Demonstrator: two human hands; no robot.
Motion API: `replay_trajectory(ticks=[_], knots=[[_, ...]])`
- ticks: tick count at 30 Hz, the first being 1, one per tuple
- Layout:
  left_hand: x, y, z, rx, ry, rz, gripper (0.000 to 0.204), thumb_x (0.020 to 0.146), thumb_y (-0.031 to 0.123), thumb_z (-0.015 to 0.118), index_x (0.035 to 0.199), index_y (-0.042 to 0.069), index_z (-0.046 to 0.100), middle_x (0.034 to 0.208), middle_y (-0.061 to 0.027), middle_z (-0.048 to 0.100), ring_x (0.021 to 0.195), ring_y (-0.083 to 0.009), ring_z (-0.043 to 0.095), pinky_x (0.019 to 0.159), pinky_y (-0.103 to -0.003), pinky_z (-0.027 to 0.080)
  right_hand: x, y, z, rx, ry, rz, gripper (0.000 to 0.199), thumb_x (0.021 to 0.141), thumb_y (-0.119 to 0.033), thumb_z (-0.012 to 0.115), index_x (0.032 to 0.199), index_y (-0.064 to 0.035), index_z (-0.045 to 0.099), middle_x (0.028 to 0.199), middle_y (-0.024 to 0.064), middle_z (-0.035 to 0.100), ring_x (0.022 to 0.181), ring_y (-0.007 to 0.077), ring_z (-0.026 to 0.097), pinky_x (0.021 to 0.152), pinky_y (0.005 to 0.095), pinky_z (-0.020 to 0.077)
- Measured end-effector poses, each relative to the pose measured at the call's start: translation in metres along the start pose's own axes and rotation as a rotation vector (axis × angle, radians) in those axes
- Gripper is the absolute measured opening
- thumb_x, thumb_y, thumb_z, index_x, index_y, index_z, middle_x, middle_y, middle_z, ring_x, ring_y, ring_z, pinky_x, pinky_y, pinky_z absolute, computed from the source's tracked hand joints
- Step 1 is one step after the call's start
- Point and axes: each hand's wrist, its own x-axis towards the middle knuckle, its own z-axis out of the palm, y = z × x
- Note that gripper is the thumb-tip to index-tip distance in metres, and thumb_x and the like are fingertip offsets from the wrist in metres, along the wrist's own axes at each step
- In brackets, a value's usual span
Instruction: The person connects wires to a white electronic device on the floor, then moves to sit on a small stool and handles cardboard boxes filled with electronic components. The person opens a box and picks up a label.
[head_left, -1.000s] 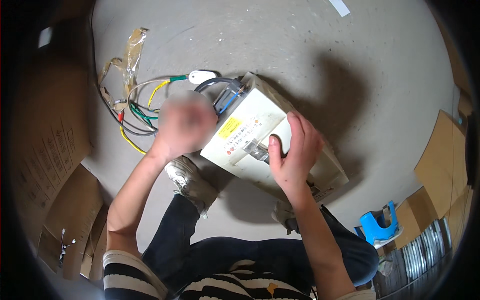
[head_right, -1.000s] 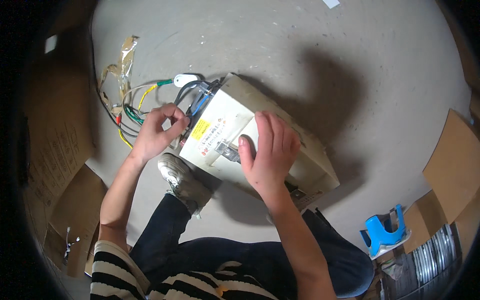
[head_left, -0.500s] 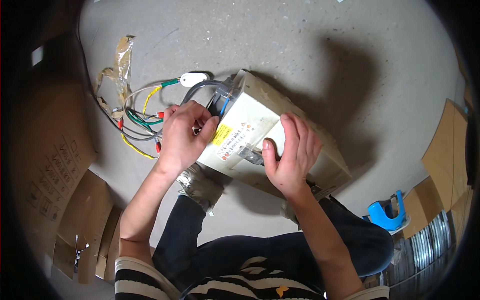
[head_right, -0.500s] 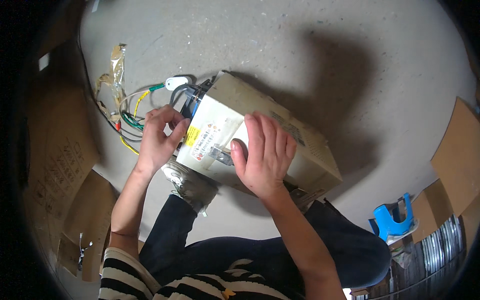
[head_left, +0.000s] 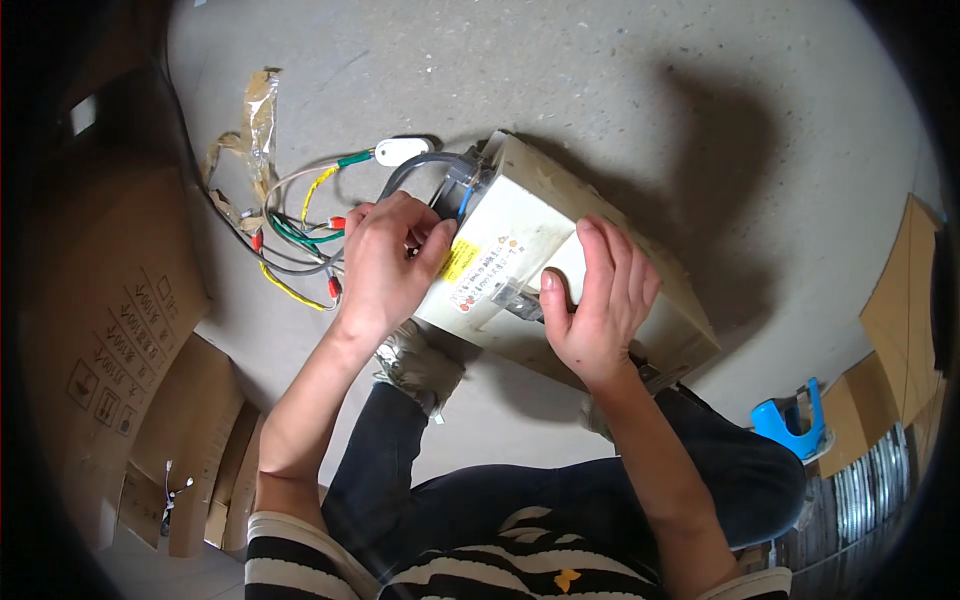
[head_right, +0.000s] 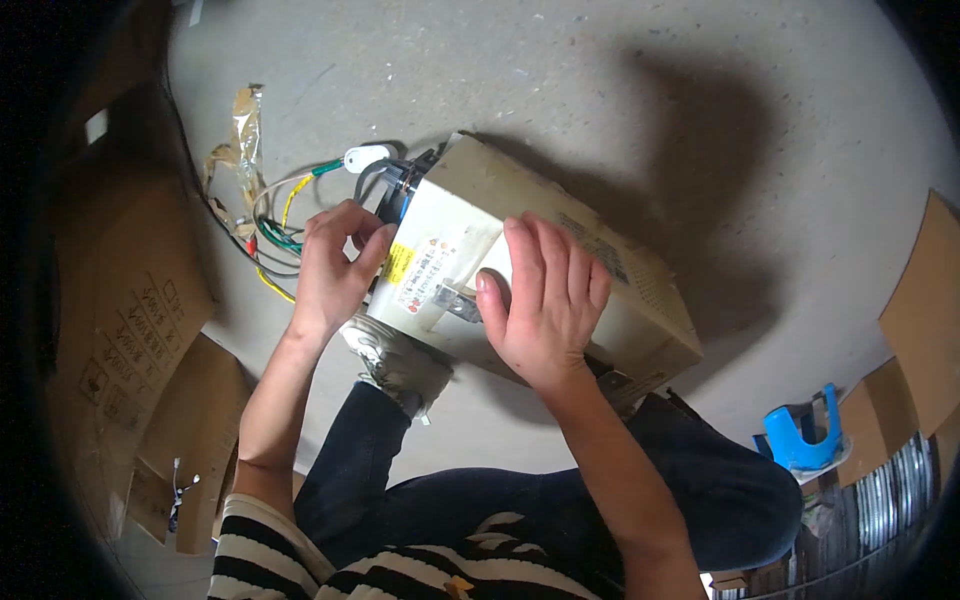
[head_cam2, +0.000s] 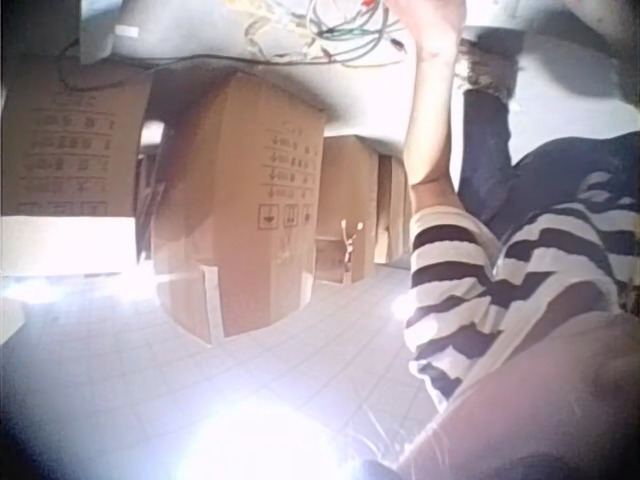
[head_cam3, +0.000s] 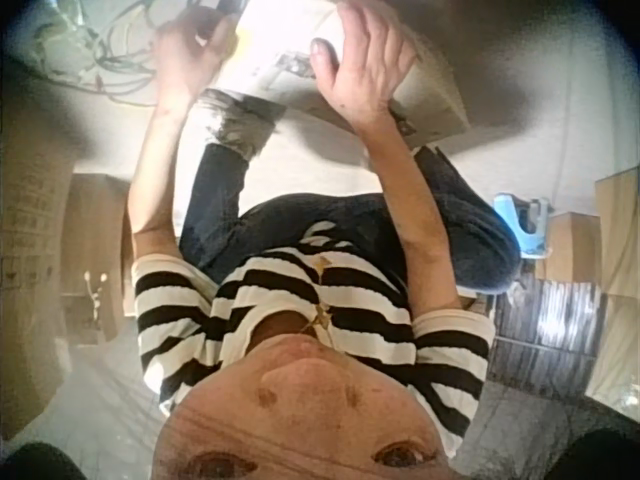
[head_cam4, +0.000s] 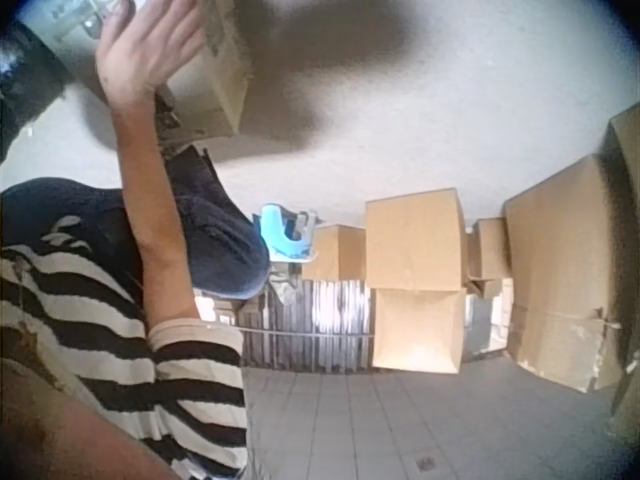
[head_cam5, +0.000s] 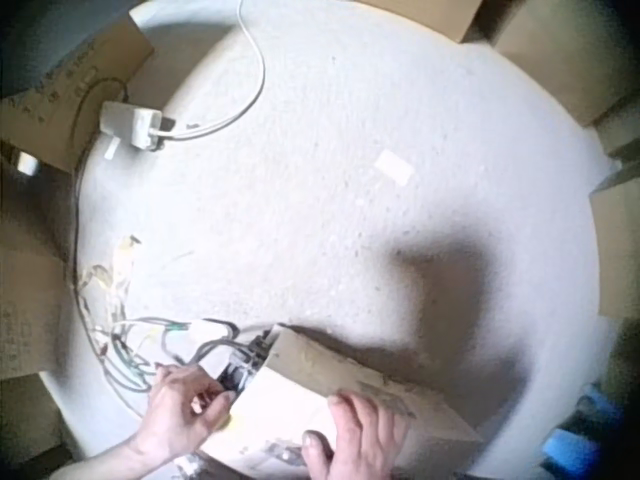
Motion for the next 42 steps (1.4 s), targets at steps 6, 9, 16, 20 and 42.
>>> replay_trajectory(ticks=[6,9,16,20,42], knots=[[0.000,-0.002,-0.001,-0.001,-0.016,0.007,0.013,0.074,0.015,0.061,0.066,0.005,0.057,0.063,-0.0037,0.053,0.056,-0.0170,0.049,0.070,-0.030,0.031,0.000,-0.001,0.000,0.003,-0.017,0.015,0.048,0.074,-0.026,0.055,0.115,-0.0036,0.045,0.110,0.0113,0.049,0.099,0.0250,0.045,0.082,0.0383,0.0281],[0.001,-0.002,-0.006,0.010,-0.069,0.014,0.014,0.074,0.016,0.061,0.067,0.005,0.057,0.063,-0.0036,0.054,0.056,-0.0165,0.050,0.072,-0.029,0.031,-0.001,-0.001,0.000,0.001,-0.014,0.013,0.048,0.074,-0.026,0.055,0.115,-0.0038,0.045,0.110,0.0112,0.049,0.100,0.0252,0.045,0.082,0.0385,0.0282],[0.000,-0.008,-0.021,0.059,-0.141,0.032,0.011,0.076,0.014,0.061,0.074,0.003,0.059,0.065,-0.0037,0.053,0.062,-0.0150,0.048,0.074,-0.029,0.033,-0.001,0.000,0.001,-0.028,0.012,-0.008,0.048,0.074,-0.026,0.055,0.114,-0.0036,0.045,0.110,0.0113,0.049,0.099,0.0253,0.046,0.082,0.0390,0.0294],[-0.005,-0.001,-0.021,0.109,-0.160,0.065,0.011,0.077,0.015,0.061,0.075,0.005,0.059,0.066,-0.0026,0.053,0.061,-0.0146,0.047,0.075,-0.030,0.031,0.000,-0.002,0.000,-0.029,0.000,0.000,0.048,0.073,-0.026,0.055,0.114,-0.0034,0.046,0.110,0.0115,0.049,0.099,0.0252,0.046,0.082,0.0390,0.0294],[0.000,-0.007,-0.008,-0.003,-0.028,0.075,0.013,0.074,0.014,0.061,0.066,0.005,0.056,0.064,-0.0037,0.055,0.057,-0.0174,0.053,0.074,-0.031,0.033,-0.001,-0.001,0.003,-0.039,0.027,-0.020,0.050,0.071,-0.024,0.057,0.114,-0.0026,0.045,0.112,0.0119,0.048,0.101,0.0264,0.046,0.083,0.0400,0.0301]])
